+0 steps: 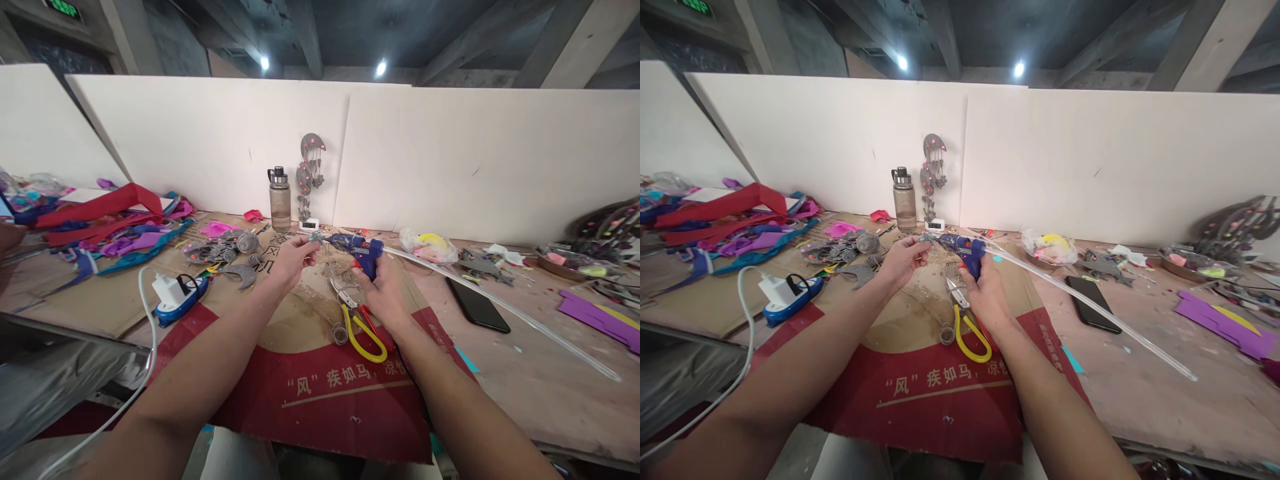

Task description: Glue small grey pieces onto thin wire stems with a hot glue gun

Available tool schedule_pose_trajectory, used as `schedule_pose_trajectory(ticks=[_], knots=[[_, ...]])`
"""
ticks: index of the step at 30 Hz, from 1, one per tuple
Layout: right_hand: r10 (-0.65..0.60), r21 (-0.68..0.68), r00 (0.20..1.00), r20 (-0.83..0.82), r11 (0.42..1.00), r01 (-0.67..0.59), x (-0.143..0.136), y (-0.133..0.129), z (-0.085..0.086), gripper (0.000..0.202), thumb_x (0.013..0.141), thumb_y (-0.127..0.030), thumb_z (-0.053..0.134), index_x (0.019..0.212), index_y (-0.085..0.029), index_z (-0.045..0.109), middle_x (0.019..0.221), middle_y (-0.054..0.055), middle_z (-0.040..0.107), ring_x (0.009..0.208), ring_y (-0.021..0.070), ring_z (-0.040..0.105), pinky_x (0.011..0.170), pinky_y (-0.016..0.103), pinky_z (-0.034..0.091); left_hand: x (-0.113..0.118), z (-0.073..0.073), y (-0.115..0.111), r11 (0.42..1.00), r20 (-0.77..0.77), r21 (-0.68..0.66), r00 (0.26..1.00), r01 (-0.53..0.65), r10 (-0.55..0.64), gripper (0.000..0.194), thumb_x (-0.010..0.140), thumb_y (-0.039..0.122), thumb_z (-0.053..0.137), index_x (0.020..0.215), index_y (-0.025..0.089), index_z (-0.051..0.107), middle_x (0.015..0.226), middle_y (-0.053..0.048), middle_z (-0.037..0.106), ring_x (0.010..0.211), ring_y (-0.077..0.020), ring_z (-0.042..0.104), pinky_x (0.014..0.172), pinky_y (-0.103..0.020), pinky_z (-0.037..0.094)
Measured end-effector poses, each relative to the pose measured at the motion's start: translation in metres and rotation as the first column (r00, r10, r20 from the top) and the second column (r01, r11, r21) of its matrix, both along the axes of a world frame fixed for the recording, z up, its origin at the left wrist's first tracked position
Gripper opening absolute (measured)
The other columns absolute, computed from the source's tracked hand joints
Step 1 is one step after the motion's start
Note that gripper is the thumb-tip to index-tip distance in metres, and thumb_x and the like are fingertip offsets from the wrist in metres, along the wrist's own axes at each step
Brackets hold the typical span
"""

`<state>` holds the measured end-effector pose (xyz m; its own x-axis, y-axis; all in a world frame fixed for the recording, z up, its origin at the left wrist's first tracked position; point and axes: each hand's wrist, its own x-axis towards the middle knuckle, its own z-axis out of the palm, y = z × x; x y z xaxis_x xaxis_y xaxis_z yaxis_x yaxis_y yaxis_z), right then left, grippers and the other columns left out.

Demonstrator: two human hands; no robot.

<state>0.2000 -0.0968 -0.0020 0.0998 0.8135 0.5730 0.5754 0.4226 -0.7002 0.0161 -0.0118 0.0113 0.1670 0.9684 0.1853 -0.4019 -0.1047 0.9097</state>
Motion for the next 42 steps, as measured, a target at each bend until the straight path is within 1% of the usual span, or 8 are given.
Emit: schedule_pose_trajectory(ticks=[8, 13, 17, 28, 34, 39, 42], knots=[[-0.050, -0.048, 0.998, 0.048, 0.997, 0.052, -0.0030, -0.0043, 0.0042, 0.044, 0.087, -0.038, 0.051, 0.126, -0.019, 0.045, 0.117, 0.012, 0.063, 0.106, 0.0272, 0.059, 0.092, 0.042, 0.045, 0.0007, -0.0020, 0.0014, 0.999, -0.038, 0.038, 0.999, -0.015, 0.016, 0.032, 0.058, 0.033, 0.080, 0.069, 0.014, 0.057, 0.066, -0.001, 0.061, 0.048, -0.0051, 0.048, 0.047, -0.021, 0.036], [-0.036, 0.000, 0.998, 0.056, 0.999, 0.036, -0.0036, -0.0040, 0.0031, 0.037, 0.088, -0.038, 0.050, 0.120, -0.020, 0.048, 0.114, 0.011, 0.064, 0.110, 0.0273, 0.057, 0.093, 0.043, 0.045, 0.0010, -0.0006, -0.0001, 0.999, -0.052, 0.039, 0.998, -0.035, 0.037, 0.029, 0.058, 0.031, 0.079, 0.067, 0.014, 0.058, 0.063, 0.000, 0.060, 0.048, -0.0048, 0.047, 0.047, -0.021, 0.036], [-0.045, 0.018, 0.996, 0.070, 0.999, 0.044, -0.0045, -0.0048, 0.0028, 0.033, 0.088, -0.038, 0.049, 0.117, -0.021, 0.050, 0.110, 0.011, 0.064, 0.113, 0.0279, 0.056, 0.094, 0.043, 0.045, 0.0013, -0.0002, 0.0000, 0.998, -0.040, 0.043, 0.998, -0.038, 0.040, 0.030, 0.057, 0.032, 0.079, 0.067, 0.015, 0.057, 0.064, 0.000, 0.061, 0.047, -0.0047, 0.047, 0.047, -0.021, 0.036], [-0.069, 0.004, 0.994, 0.086, 0.998, 0.069, -0.0055, -0.0054, 0.0040, 0.034, 0.088, -0.038, 0.048, 0.117, -0.020, 0.049, 0.111, 0.012, 0.064, 0.110, 0.0280, 0.057, 0.095, 0.045, 0.044, 0.0012, 0.0002, -0.0008, 0.998, -0.026, 0.050, 0.999, -0.029, 0.030, 0.027, 0.059, 0.031, 0.078, 0.065, 0.015, 0.057, 0.061, 0.000, 0.060, 0.047, -0.0049, 0.046, 0.047, -0.021, 0.036], [-0.065, 0.003, 0.993, 0.095, 0.998, 0.065, -0.0067, -0.0067, 0.0052, 0.034, 0.088, -0.038, 0.049, 0.117, -0.020, 0.050, 0.110, 0.012, 0.064, 0.111, 0.0288, 0.057, 0.093, 0.043, 0.045, 0.0019, 0.0005, -0.0017, 0.998, -0.025, 0.050, 0.999, -0.028, 0.029, 0.028, 0.059, 0.031, 0.078, 0.066, 0.014, 0.057, 0.064, 0.000, 0.060, 0.048, -0.0048, 0.047, 0.048, -0.021, 0.036], [-0.100, 0.003, 0.990, 0.099, 0.995, 0.100, -0.0060, -0.0065, 0.0039, 0.037, 0.088, -0.040, 0.048, 0.120, -0.019, 0.048, 0.109, 0.012, 0.065, 0.104, 0.0287, 0.059, 0.092, 0.045, 0.045, 0.0018, 0.0003, -0.0012, 0.999, -0.012, 0.047, 1.000, -0.023, 0.023, 0.029, 0.058, 0.030, 0.079, 0.065, 0.014, 0.056, 0.064, 0.000, 0.061, 0.048, -0.0052, 0.047, 0.048, -0.021, 0.036], [-0.092, -0.002, 0.992, 0.090, 0.996, 0.093, -0.0058, -0.0064, 0.0035, 0.038, 0.088, -0.039, 0.049, 0.121, -0.019, 0.048, 0.110, 0.012, 0.064, 0.104, 0.0285, 0.059, 0.091, 0.044, 0.045, 0.0019, 0.0010, -0.0013, 0.999, 0.005, 0.032, 1.000, -0.013, 0.013, 0.029, 0.058, 0.029, 0.079, 0.065, 0.014, 0.056, 0.064, -0.001, 0.061, 0.048, -0.0054, 0.047, 0.047, -0.021, 0.037]])
